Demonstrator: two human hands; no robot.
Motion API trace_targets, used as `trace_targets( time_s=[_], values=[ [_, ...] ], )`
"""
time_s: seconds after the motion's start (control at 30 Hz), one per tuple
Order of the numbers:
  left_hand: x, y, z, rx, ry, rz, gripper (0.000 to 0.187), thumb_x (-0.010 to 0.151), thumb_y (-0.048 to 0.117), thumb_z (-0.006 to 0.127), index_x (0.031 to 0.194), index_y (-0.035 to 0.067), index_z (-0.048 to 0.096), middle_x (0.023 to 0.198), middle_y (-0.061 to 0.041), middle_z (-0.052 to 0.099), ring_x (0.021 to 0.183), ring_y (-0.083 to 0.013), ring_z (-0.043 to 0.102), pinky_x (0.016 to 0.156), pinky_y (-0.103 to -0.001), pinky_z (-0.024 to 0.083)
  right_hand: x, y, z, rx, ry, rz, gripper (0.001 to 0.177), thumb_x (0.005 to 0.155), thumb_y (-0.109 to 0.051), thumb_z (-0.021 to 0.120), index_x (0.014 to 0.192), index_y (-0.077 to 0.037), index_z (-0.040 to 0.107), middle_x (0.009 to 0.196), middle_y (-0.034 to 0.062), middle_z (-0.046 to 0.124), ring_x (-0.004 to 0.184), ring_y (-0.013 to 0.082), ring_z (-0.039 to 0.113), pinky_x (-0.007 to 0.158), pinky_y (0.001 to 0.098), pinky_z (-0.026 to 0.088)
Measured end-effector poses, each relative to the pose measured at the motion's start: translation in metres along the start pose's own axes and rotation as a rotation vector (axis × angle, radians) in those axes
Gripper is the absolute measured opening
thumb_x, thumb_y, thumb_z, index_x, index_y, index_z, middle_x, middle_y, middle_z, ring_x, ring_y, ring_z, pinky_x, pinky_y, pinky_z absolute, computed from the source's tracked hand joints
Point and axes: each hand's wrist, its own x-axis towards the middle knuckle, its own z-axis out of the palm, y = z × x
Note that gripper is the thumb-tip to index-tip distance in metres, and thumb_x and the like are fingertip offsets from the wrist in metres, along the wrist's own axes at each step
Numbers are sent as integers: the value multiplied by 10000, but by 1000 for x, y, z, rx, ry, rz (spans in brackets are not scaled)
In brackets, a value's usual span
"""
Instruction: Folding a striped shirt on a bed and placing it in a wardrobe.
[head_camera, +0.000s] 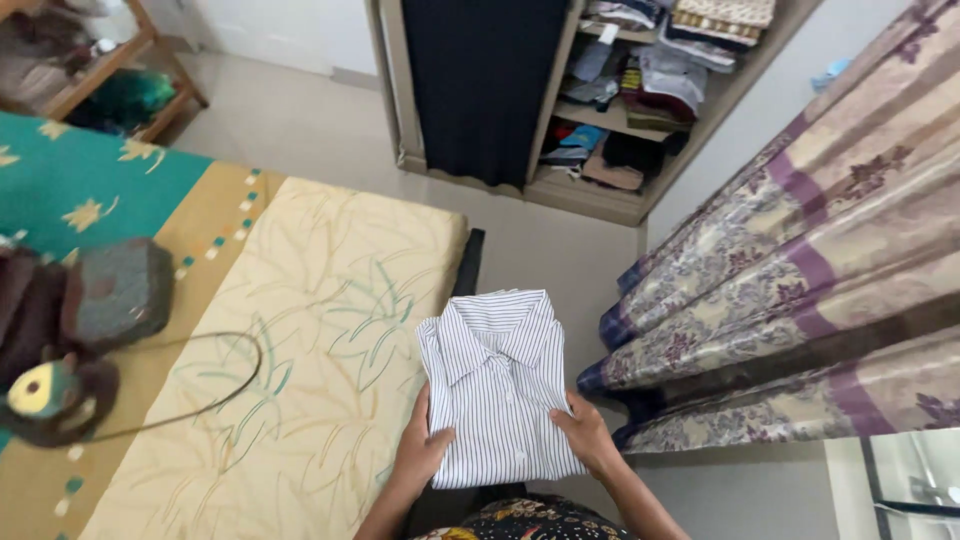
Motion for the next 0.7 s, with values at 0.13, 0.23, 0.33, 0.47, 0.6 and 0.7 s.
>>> trace_targets(
  time_s=[0.13, 0.23, 0.33, 0.47, 0.6, 0.7],
  values=[
    [44, 35, 40, 22, -44, 5, 928, 767, -5, 640, 1598, 97, 239, 1533, -188, 501, 1349, -260, 550, 1117, -332, 397, 32, 9, -47, 213, 5, -30, 562, 897, -72, 543, 1458, -73, 511, 1238, 119, 749, 1048, 187, 714, 953, 330, 527],
    [75, 57, 67, 14, -80, -4, 919, 779, -8, 650, 1592, 91, 233, 1542, -181, 483, 1351, -258, 539, 1106, -337, 395, 60, 24, -79, 188, 31, -204, 542, 894, -64, 552, 1435, -29, 536, 1224, 156, 757, 1054, 214, 716, 959, 338, 527],
    [101, 76, 89, -51, -143, -51, 928, 782, -7, 617, 1606, 113, 207, 1548, -158, 489, 1342, -252, 558, 1106, -331, 395, 75, 28, -104, 83, 99, -255, 479, 931, -95, 582, 1402, -13, 558, 1242, 154, 747, 1093, 215, 707, 976, 343, 519],
    [129, 105, 112, 31, -185, -76, 904, 805, -7, 614, 1608, 119, 219, 1521, -162, 525, 1323, -250, 579, 1096, -329, 415, 85, 20, -125, 79, 154, -167, 489, 951, -99, 563, 1436, -43, 537, 1291, 144, 722, 1134, 223, 697, 1000, 353, 501],
    [172, 115, 133, 131, -268, -179, 906, 847, -17, 591, 1622, 155, 154, 1559, -145, 453, 1351, -240, 542, 1100, -341, 406, 101, 9, -144, 278, 164, -30, 551, 956, -78, 523, 1503, -111, 460, 1311, 128, 706, 1105, 230, 715, 982, 364, 534],
    [208, 111, 148, 21, -306, -130, 892, 837, -19, 581, 1617, 143, 179, 1527, -167, 521, 1336, -258, 590, 1090, -357, 443, 126, 12, -155, 303, 220, -86, 548, 950, -65, 536, 1495, -79, 477, 1326, 129, 707, 1120, 212, 713, 977, 362, 526]
  ],
)
